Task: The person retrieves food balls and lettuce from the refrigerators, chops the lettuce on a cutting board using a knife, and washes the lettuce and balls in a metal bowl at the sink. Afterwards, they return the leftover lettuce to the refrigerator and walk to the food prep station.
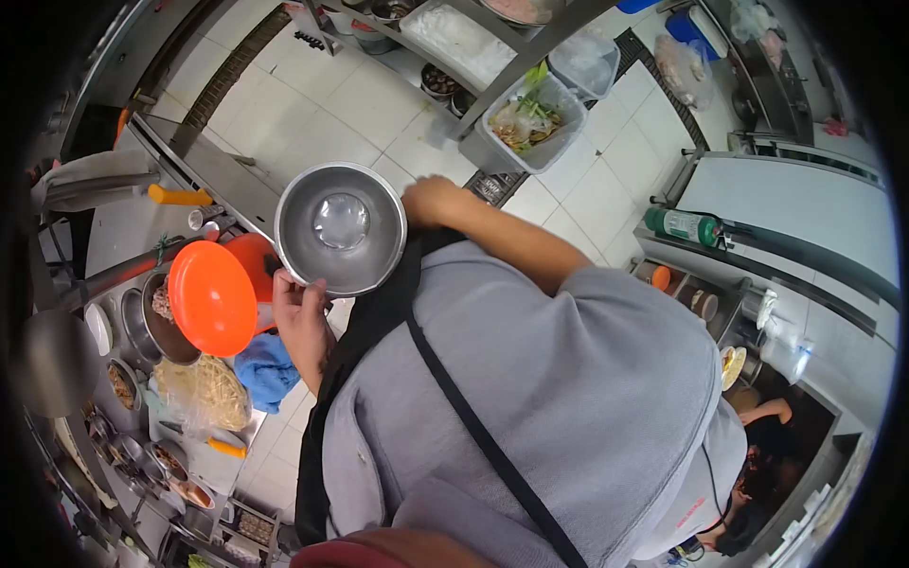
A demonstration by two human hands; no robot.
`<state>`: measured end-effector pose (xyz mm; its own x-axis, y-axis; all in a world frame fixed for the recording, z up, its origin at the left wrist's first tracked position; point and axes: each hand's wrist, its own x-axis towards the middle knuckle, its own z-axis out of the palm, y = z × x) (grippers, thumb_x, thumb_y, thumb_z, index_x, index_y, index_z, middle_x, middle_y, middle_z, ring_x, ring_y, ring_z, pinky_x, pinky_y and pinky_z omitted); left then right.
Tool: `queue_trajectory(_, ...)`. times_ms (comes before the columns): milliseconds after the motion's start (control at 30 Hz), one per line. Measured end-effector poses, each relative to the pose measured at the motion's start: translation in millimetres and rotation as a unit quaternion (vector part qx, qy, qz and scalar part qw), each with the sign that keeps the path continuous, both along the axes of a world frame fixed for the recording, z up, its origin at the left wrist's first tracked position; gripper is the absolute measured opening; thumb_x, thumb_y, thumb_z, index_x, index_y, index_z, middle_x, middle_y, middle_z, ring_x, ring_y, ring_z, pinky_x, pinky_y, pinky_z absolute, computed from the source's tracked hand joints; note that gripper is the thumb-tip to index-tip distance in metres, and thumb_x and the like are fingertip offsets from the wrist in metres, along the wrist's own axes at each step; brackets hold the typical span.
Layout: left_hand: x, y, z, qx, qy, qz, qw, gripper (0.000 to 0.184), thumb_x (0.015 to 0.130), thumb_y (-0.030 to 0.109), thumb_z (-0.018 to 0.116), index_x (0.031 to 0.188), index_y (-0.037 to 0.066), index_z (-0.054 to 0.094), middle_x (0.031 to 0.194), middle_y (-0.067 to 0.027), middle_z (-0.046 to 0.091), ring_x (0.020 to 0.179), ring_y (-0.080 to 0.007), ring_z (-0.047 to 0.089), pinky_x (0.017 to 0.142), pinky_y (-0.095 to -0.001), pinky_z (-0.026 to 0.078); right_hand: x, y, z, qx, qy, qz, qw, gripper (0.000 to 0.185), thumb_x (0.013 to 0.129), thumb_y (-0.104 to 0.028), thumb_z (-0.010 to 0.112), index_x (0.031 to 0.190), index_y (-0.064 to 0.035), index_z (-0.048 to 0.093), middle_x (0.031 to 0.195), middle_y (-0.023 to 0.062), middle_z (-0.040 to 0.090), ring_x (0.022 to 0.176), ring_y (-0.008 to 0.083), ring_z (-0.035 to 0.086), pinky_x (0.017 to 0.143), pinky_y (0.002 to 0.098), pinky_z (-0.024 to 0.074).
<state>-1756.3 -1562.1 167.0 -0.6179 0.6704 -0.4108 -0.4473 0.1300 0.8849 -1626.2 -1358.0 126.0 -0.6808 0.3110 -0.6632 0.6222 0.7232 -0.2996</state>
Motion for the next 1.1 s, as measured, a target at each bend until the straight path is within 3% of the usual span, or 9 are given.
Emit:
queue_trajectory(67, 2, -2, -15, -0.017, 0.065, -0.048, 0.997, 0.018, 0.078, -0.006, 0.058, 0.090, 0.004, 0.048, 0.082, -0.0017, 0.054, 0.075, -0.0083, 0.051, 0.069, -0.0219, 0.042, 24, 0, -15, -0.091, 0.022, -0.098, 0.991, 0.031, 0.083, -0.029, 0.054, 0.094, -0.0039, 0.069, 0.105, 0.0190, 0.065, 0.102, 0.0333, 0.061, 0.087, 0.0419, 0.0477)
queue_trajectory(133, 7, 4, -15, -0.011, 0.078, -0.083, 0.993, 0.016, 0.079, -0.004, 0.059, 0.089, 0.004, 0.048, 0.080, -0.0009, 0.053, 0.071, -0.0072, 0.049, 0.066, -0.0215, 0.041, 39, 5, -18, -0.133, 0.078, -0.104, 0.983, 0.032, 0.081, -0.030, 0.058, 0.092, -0.0033, 0.069, 0.106, 0.0200, 0.065, 0.101, 0.0336, 0.062, 0.085, 0.0421, 0.0486)
queue_trajectory(200, 14, 19, -10, 0.031, 0.010, -0.086, 0.996, 0.016, 0.080, -0.003, 0.059, 0.088, 0.004, 0.048, 0.079, -0.0002, 0.052, 0.069, -0.0063, 0.047, 0.062, -0.0212, 0.039, 44, 13, -13, -0.050, -0.040, -0.039, 0.997, 0.028, 0.080, -0.028, 0.059, 0.090, -0.0037, 0.070, 0.104, 0.0207, 0.065, 0.098, 0.0343, 0.063, 0.082, 0.0430, 0.0501)
queue_trajectory(233, 15, 22, -9, -0.012, 0.053, -0.107, 0.993, 0.016, 0.080, -0.002, 0.059, 0.089, 0.005, 0.047, 0.078, 0.0007, 0.052, 0.067, -0.0061, 0.046, 0.061, -0.0212, 0.038, 51, 16, -18, 0.004, 0.009, -0.048, 0.999, 0.024, 0.079, -0.024, 0.059, 0.084, -0.0037, 0.070, 0.099, 0.0212, 0.066, 0.094, 0.0364, 0.063, 0.079, 0.0443, 0.0510)
queue_trajectory(267, 14, 24, -22, 0.035, 0.062, -0.110, 0.991, 0.016, 0.081, -0.002, 0.059, 0.089, 0.005, 0.047, 0.077, 0.0005, 0.053, 0.068, -0.0067, 0.048, 0.062, -0.0216, 0.040, 55, 22, -19, 0.033, 0.044, -0.008, 0.998, 0.024, 0.081, -0.024, 0.057, 0.088, -0.0040, 0.069, 0.094, 0.0204, 0.066, 0.091, 0.0383, 0.063, 0.079, 0.0459, 0.0509)
queue_trajectory(467, 13, 69, -37, 0.004, -0.012, -0.073, 0.997, 0.016, 0.081, -0.004, 0.057, 0.089, 0.005, 0.046, 0.079, -0.0026, 0.055, 0.072, -0.0085, 0.055, 0.064, -0.0240, 0.049, 69, 78, -40, 0.026, 0.071, 0.001, 0.997, 0.031, 0.083, -0.023, 0.062, 0.109, -0.0058, 0.058, 0.097, 0.0197, 0.064, 0.095, 0.0375, 0.062, 0.078, 0.0464, 0.0507)
queue_trajectory(733, -25, 160, -59, -0.019, 0.026, 0.069, 0.997, 0.016, 0.081, -0.004, 0.056, 0.089, 0.005, 0.046, 0.082, -0.0038, 0.054, 0.073, -0.0102, 0.055, 0.066, -0.0292, 0.053, 47, 202, -45, 0.062, 0.129, 0.058, 0.988, 0.025, 0.082, -0.020, 0.061, 0.100, -0.0031, 0.060, 0.092, 0.0206, 0.064, 0.089, 0.0380, 0.063, 0.072, 0.0464, 0.0510)
queue_trajectory(867, -47, 202, -65, -0.006, 0.053, 0.124, 0.991, 0.018, 0.080, -0.004, 0.057, 0.087, 0.007, 0.045, 0.083, -0.0016, 0.050, 0.072, -0.0104, 0.052, 0.059, -0.0264, 0.049, 24, 254, -36, 0.080, 0.162, 0.062, 0.982, 0.023, 0.076, -0.008, 0.060, 0.098, -0.0026, 0.060, 0.083, 0.0198, 0.064, 0.084, 0.0371, 0.064, 0.069, 0.0475, 0.0504)
queue_trajectory(1100, -123, 280, -78, -0.005, 0.064, 0.103, 0.993, 0.019, 0.079, -0.005, 0.054, 0.090, 0.005, 0.043, 0.089, -0.0070, 0.051, 0.077, -0.0159, 0.055, 0.065, -0.0337, 0.055, -20, 298, -10, 0.060, 0.230, 0.021, 0.971, 0.022, 0.083, -0.014, 0.059, 0.100, -0.0003, 0.058, 0.091, 0.0192, 0.062, 0.092, 0.0370, 0.061, 0.076, 0.0457, 0.0497)
